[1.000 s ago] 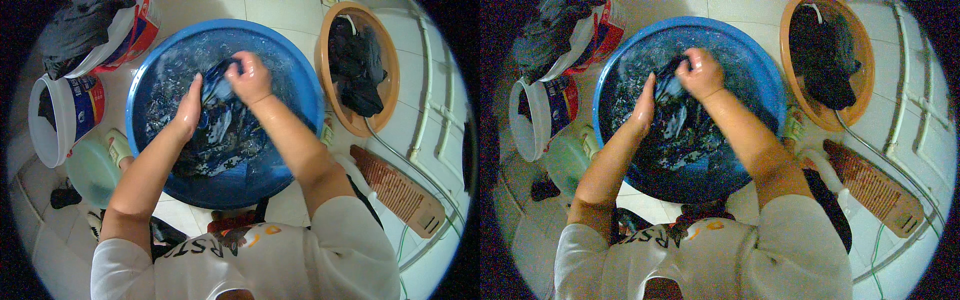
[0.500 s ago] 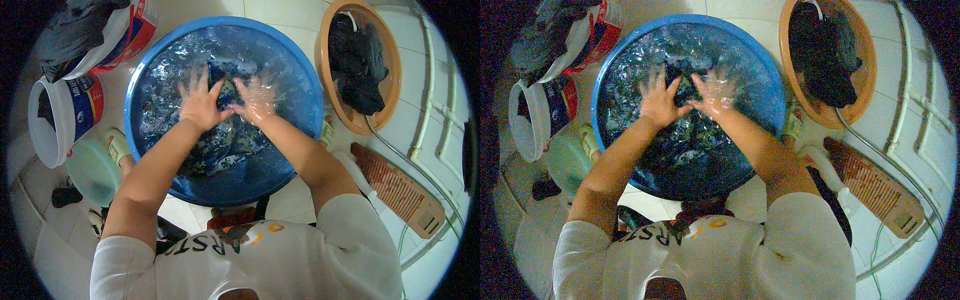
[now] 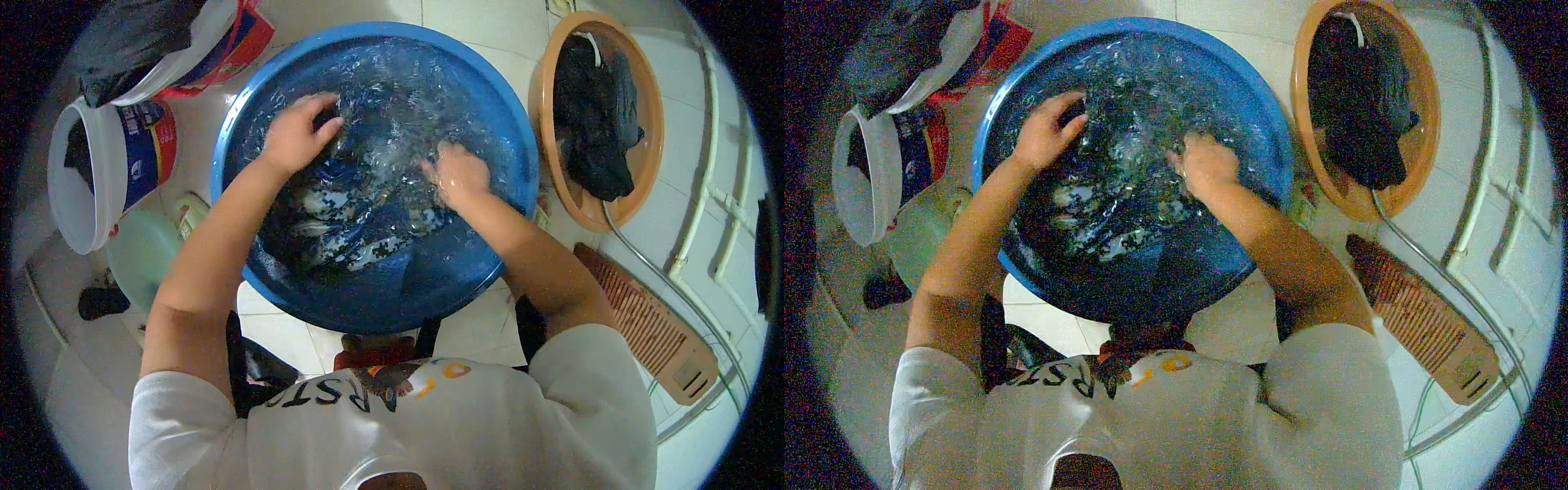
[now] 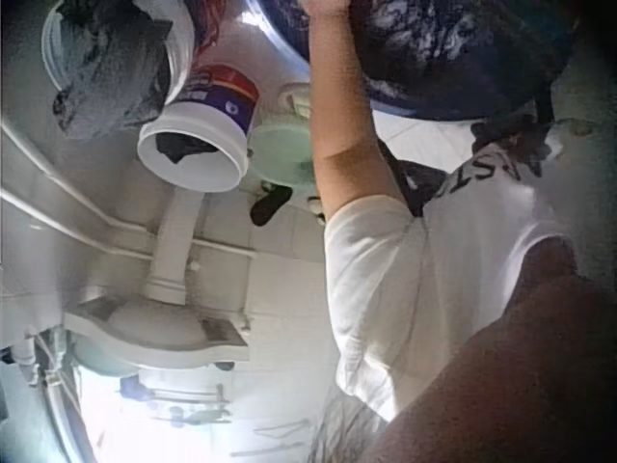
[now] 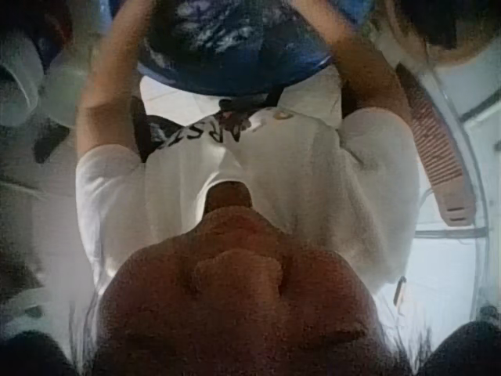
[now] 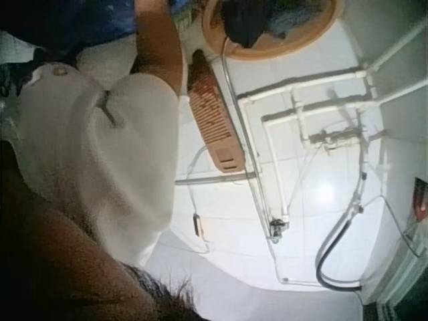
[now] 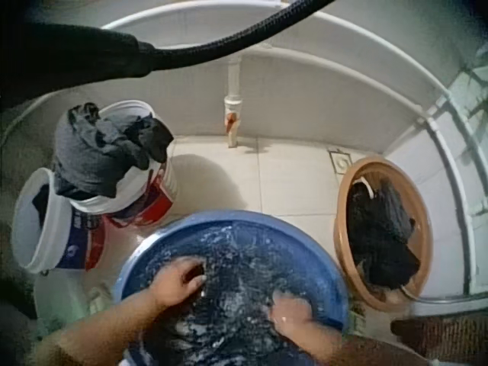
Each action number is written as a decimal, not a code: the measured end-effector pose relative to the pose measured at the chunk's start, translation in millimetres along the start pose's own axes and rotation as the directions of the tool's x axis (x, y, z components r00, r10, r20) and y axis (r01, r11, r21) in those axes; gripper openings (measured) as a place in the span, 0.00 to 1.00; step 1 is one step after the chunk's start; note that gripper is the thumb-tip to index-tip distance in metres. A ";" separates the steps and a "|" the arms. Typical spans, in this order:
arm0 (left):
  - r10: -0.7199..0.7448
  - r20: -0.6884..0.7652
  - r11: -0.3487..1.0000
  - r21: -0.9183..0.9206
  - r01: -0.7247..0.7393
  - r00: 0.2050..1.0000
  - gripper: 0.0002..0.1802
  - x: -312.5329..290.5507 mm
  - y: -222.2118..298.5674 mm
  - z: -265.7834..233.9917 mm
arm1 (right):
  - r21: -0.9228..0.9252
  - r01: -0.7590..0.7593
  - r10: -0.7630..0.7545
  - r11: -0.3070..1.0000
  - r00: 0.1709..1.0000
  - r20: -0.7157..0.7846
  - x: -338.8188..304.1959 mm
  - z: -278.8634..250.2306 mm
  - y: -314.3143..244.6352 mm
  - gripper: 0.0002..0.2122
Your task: The person washes dark-colored clothes by hand in a blue basin filled with soapy water. They repeatedly submerge, scrub, and wring out the garments, then transfer them to a brown basin. Later, they wash a patterned cloth in the same manner.
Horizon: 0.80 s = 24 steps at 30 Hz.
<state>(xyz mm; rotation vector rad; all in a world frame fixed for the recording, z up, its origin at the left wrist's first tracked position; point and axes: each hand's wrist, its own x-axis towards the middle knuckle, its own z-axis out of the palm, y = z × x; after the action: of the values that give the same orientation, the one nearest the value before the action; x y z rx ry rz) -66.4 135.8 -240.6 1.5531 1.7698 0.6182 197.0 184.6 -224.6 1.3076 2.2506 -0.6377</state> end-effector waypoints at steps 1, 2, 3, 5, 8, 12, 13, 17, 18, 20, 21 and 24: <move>-0.022 0.035 0.966 0.260 0.012 0.999 0.25 -3.1 -4.3 -3.0 | -0.039 -0.043 0.046 0.998 0.995 0.085 -13.0 -2.1 -0.8 0.20; -0.066 0.005 0.940 0.336 0.061 0.998 0.28 -7.1 -3.1 -3.9 | -0.044 -0.038 0.044 0.998 0.990 0.133 -25.6 0.6 -0.1 0.18; -0.110 -0.033 0.908 0.404 0.113 0.993 0.30 -12.2 3.8 -3.6 | -0.085 0.023 -0.003 0.996 0.973 0.230 -34.5 1.2 3.6 0.18; -0.398 0.059 0.828 0.453 0.331 0.915 0.40 -6.3 28.0 -5.0 | -0.109 0.230 -0.186 0.967 0.931 0.313 -54.6 -4.1 5.2 0.19; -0.421 0.141 0.903 0.157 0.400 0.896 0.45 -1.4 33.5 5.1 | -0.194 0.496 -0.360 0.846 0.801 0.479 -60.1 -40.9 -19.4 0.18; -0.116 0.198 0.543 -0.808 0.229 0.973 0.18 -7.5 60.0 20.7 | -0.076 0.512 -0.515 0.855 0.857 -0.022 -36.9 -73.6 -58.8 0.19; -0.090 0.098 0.617 -0.776 0.133 0.991 0.13 -2.7 76.2 11.0 | -0.121 0.603 -0.615 0.789 0.771 -0.167 -25.1 -71.3 -57.1 0.24; 0.030 -0.230 0.945 -0.310 -0.102 0.973 0.12 5.5 86.8 0.2 | -0.156 0.572 -0.591 0.805 0.796 -0.130 12.5 -38.2 -41.8 0.39; 0.104 -0.313 0.988 -0.074 -0.133 0.944 0.13 2.5 79.6 6.3 | -0.129 0.474 -0.486 0.871 0.869 -0.086 18.6 -33.1 -39.5 0.39; 0.051 -0.323 0.977 0.213 0.020 0.945 0.25 -29.2 72.3 11.7 | -0.040 0.318 -0.320 0.947 0.940 -0.116 21.1 -30.1 -35.2 0.36; 0.033 -0.227 0.956 0.290 0.036 0.973 0.31 -47.2 68.2 16.2 | -0.042 0.215 -0.218 0.976 0.969 -0.114 22.0 -27.0 -32.5 0.34; -0.052 0.068 0.882 0.471 0.014 0.996 0.47 -74.1 56.1 21.4 | 0.006 -0.095 0.095 0.995 0.994 -0.049 21.9 -18.9 -23.8 0.27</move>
<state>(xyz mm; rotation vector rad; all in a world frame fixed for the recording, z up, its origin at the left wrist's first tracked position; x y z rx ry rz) -10.4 70.7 -199.1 1.8288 1.9768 0.1001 163.5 200.0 -218.9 1.4375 2.2112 -0.5818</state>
